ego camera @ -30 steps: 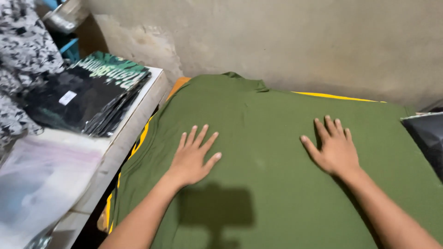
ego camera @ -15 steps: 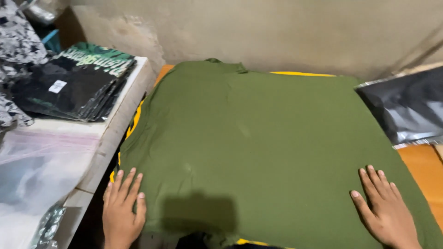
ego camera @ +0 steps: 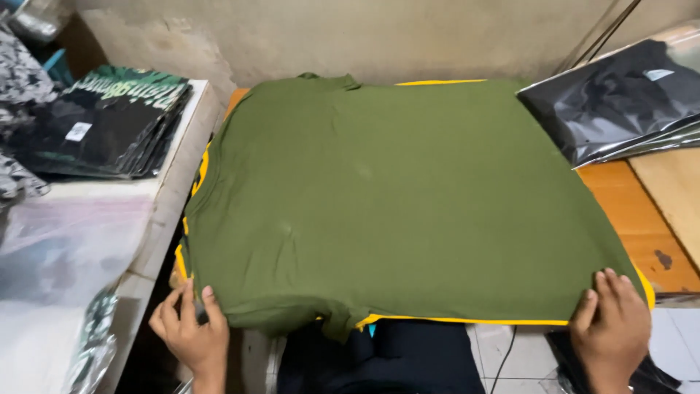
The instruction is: The person folds a green t-shirt on a table, aligning the sleeves and edges, then places the folded shirt into a clear plastic bag and seals it. The packaged shirt is set aside with other packaged shirts.
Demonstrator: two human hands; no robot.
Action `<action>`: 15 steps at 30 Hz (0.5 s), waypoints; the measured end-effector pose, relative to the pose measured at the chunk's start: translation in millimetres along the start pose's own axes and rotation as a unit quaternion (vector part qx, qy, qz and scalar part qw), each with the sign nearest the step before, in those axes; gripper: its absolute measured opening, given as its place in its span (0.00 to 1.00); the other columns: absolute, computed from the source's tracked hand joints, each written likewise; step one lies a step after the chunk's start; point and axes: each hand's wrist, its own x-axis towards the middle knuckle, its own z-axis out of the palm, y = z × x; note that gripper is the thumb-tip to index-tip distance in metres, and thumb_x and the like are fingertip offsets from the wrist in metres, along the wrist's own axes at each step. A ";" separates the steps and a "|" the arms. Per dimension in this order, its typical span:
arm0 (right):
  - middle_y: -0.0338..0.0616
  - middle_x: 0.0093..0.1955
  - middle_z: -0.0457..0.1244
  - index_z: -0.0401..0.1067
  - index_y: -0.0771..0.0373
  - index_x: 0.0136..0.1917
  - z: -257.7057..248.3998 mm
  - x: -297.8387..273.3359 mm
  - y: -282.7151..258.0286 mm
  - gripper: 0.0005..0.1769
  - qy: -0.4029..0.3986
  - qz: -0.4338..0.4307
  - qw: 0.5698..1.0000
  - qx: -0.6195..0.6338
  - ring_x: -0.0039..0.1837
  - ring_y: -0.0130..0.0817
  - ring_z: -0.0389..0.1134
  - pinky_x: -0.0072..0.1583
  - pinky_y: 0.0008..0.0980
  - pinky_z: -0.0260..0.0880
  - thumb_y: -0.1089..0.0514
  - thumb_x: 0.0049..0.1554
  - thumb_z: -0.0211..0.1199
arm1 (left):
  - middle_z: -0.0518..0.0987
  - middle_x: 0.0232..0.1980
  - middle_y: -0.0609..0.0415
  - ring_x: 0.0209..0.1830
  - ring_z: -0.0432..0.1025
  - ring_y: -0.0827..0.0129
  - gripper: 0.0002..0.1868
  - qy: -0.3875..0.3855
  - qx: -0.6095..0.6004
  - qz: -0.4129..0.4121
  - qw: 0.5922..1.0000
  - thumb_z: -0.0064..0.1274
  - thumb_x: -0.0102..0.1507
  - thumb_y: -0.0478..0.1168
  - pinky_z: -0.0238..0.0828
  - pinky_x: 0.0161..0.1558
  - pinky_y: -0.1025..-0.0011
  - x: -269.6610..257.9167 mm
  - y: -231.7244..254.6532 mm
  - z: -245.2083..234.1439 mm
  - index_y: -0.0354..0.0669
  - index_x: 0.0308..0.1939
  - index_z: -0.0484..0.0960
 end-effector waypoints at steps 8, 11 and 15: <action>0.58 0.60 0.63 0.83 0.72 0.62 32.0 -43.7 30.0 0.09 0.122 0.221 0.967 0.027 0.52 0.51 0.68 0.58 0.47 0.71 0.67 0.68 0.74 | 0.82 0.45 0.46 0.42 0.77 0.51 0.12 -0.091 -0.063 -0.217 0.970 0.62 0.66 0.41 0.74 0.47 0.56 -10.4 13.9 -24.5 0.39 0.51 0.86; 0.62 0.58 0.68 0.71 0.80 0.63 30.4 -49.9 36.5 0.16 0.085 0.271 0.956 0.075 0.44 0.49 0.71 0.50 0.47 0.69 0.65 0.75 0.75 | 0.84 0.38 0.54 0.28 0.75 0.70 0.11 -0.161 -0.109 -0.365 0.910 0.62 0.65 0.45 0.75 0.37 0.70 -7.3 9.7 -26.0 0.43 0.46 0.86; 0.58 0.60 0.66 0.69 0.74 0.69 34.6 -58.9 59.8 0.20 0.042 0.353 0.919 0.167 0.47 0.46 0.70 0.47 0.42 0.68 0.56 0.76 0.72 | 0.84 0.36 0.57 0.32 0.74 0.72 0.11 -0.220 -0.158 -0.450 0.851 0.59 0.66 0.47 0.74 0.42 0.73 8.7 7.5 -39.2 0.44 0.44 0.85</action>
